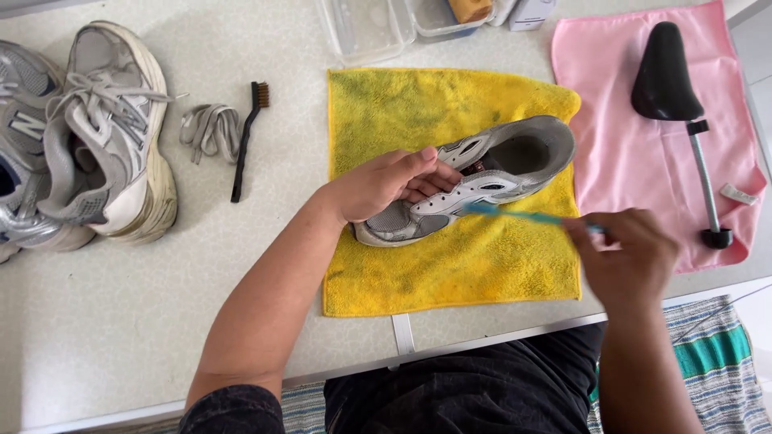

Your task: The person scrubs the upper and sole of a white sneaker using a toothbrush and cleaning solution. They then wipe the shoe with a yellow towel, remove the laces, and scrub the laces separately with the toothbrush.

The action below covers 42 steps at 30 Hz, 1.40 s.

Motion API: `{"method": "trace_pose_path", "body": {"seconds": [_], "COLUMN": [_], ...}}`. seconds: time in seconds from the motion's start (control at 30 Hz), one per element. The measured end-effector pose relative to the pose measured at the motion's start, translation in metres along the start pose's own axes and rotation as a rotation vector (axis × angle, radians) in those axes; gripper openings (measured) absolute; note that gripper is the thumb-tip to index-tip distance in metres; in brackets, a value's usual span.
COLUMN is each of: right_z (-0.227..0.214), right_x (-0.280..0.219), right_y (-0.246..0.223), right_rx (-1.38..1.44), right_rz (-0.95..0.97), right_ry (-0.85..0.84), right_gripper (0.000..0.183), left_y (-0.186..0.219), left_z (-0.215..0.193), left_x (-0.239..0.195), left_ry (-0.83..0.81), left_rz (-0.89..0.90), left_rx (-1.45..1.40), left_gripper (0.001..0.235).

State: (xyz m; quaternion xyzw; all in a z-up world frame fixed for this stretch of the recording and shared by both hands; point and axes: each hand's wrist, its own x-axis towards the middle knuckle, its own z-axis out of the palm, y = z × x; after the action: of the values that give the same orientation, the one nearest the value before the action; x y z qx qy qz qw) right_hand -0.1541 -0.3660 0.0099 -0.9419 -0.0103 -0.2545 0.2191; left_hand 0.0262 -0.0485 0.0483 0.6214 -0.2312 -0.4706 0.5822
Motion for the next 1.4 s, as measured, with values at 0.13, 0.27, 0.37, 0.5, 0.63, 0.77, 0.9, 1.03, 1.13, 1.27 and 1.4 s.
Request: {"method": "trace_pose_path", "body": {"seconds": [0.13, 0.27, 0.37, 0.5, 0.63, 0.77, 0.9, 1.03, 1.13, 1.27, 1.4], "right_z": [0.008, 0.008, 0.018, 0.015, 0.020, 0.019, 0.030, 0.024, 0.025, 0.022, 0.021], "right_x": [-0.001, -0.003, -0.007, -0.012, -0.019, -0.025, -0.025, -0.024, -0.016, -0.005, 0.010], "right_y": [-0.012, -0.002, -0.012, -0.001, 0.003, 0.023, 0.015, 0.060, 0.054, 0.074, 0.056], "right_rx": [-0.021, -0.001, 0.028, 0.043, 0.056, -0.066, -0.133, -0.234, -0.099, -0.147, -0.136], "right_rz": [-0.068, -0.098, -0.096, -0.018, -0.089, -0.023, -0.053, -0.045, -0.155, -0.244, -0.270], "right_ry": [-0.024, -0.009, -0.030, 0.007, -0.027, -0.028, -0.068, 0.008, 0.042, 0.089, 0.050], "right_gripper": [0.018, 0.022, 0.022, 0.017, 0.015, 0.024, 0.024, 0.020, 0.028, 0.034, 0.030], "left_y": [-0.004, -0.003, -0.004, -0.007, -0.005, -0.003, -0.003, -0.002, -0.002, -0.004, -0.008], "left_z": [-0.002, -0.003, -0.003, -0.005, -0.004, -0.003, -0.004, -0.002, -0.003, -0.002, -0.005], "left_x": [0.001, 0.004, 0.002, 0.004, 0.003, 0.004, 0.004, 0.001, 0.001, 0.002, 0.001], "left_ry": [-0.016, -0.023, -0.018, -0.028, -0.022, -0.028, -0.034, -0.034, -0.037, -0.036, -0.037], "left_rz": [0.012, 0.002, 0.003, 0.001, 0.001, -0.005, -0.002, 0.004, 0.007, -0.006, 0.049], "left_rx": [-0.025, -0.017, -0.021, -0.036, -0.015, -0.040, -0.028, -0.018, -0.018, -0.034, 0.061], "left_gripper": [0.086, 0.090, 0.089, 0.089, 0.087, 0.088, 0.088, 0.085, 0.087, 0.086, 0.082]}}
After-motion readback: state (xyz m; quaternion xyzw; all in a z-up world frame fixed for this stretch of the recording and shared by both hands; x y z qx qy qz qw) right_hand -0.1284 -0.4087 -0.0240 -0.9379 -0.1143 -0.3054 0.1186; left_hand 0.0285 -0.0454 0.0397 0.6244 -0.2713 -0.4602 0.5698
